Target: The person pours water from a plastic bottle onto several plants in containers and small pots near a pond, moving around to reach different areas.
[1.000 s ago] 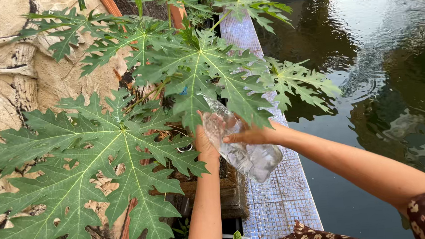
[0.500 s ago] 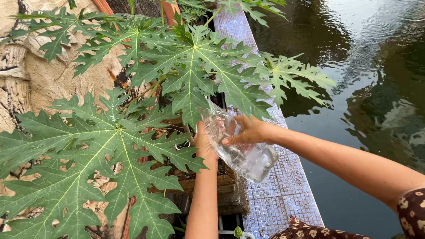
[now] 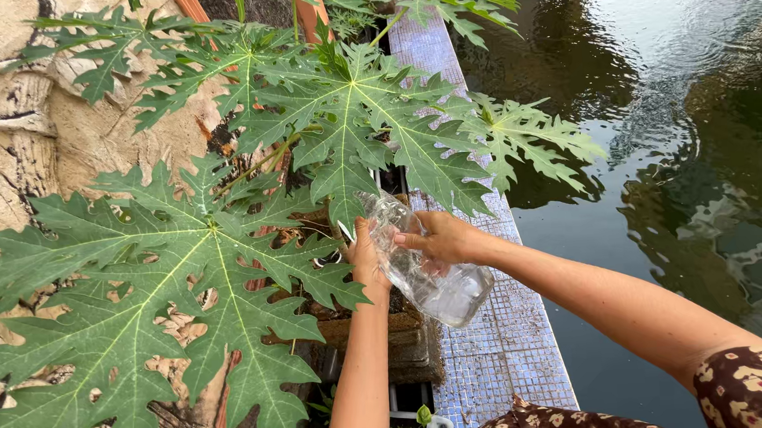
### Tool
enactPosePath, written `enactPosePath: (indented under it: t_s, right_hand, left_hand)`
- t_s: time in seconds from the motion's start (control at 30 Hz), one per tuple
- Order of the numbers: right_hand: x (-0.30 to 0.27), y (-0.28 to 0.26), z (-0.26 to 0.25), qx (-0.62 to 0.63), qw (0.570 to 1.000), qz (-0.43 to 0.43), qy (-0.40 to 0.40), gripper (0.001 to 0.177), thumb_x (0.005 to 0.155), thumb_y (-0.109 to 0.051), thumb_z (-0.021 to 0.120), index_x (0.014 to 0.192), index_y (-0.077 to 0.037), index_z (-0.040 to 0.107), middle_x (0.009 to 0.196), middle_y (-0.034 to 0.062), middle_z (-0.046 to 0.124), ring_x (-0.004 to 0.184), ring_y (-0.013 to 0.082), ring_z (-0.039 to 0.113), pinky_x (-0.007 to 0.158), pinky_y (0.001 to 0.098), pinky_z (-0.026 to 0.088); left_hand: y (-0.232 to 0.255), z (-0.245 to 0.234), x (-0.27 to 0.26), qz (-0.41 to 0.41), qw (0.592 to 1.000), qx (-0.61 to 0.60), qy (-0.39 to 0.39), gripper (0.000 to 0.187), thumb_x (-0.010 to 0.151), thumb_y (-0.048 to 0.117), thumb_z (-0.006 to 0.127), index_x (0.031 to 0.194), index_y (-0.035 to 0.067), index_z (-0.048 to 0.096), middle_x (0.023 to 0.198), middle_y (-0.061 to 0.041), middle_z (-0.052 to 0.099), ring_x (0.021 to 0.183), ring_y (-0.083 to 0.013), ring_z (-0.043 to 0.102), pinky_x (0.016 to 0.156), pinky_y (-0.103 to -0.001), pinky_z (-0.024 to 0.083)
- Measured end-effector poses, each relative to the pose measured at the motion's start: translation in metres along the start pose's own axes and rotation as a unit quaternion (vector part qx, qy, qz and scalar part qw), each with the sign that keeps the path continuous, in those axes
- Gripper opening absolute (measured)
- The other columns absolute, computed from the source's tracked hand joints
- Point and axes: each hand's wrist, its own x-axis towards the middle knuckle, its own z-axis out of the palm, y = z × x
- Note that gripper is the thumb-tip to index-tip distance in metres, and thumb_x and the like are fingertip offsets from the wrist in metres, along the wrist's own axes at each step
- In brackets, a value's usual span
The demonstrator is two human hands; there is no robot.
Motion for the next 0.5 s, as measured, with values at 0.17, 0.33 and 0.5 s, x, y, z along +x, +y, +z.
enactPosePath:
  t_s: [0.17,0.33,0.5]
  right_hand:
    - [0.005,0.005,-0.001,0.011,1.0,-0.001,-0.01,0.056,0.092,-0.051,0.066,0.106,0.003,0.058,0.071,0.0145,0.07,0.059,0.0213,0.072,0.051,0.0376,0.063]
    - [0.005,0.007,0.002,0.012,1.0,0.019,-0.017,0.052,0.092,-0.05,0.065,0.106,0.0,0.059,0.072,0.0146,0.07,0.06,0.021,0.073,0.051,0.0365,0.063]
    - [0.01,0.017,0.002,-0.011,1.0,0.01,-0.017,0.053,0.093,-0.051,0.065,0.107,0.0,0.062,0.073,0.0139,0.072,0.06,0.02,0.073,0.05,0.0351,0.062]
  left_hand:
    - [-0.007,-0.003,0.001,0.023,0.999,-0.015,0.016,0.072,0.087,0.05,0.077,0.129,-0.005,0.057,0.099,-0.013,0.07,0.082,-0.0215,0.07,0.072,-0.038,0.062]
    - [-0.005,-0.001,-0.01,0.014,0.999,0.008,0.029,0.076,0.082,0.057,0.076,0.123,-0.004,0.059,0.097,-0.013,0.069,0.08,-0.0232,0.07,0.069,-0.041,0.061]
    - [-0.008,0.003,-0.019,0.009,0.997,0.031,0.068,0.075,0.076,0.063,0.075,0.116,0.0,0.065,0.095,-0.01,0.073,0.079,-0.0193,0.073,0.071,-0.036,0.063]
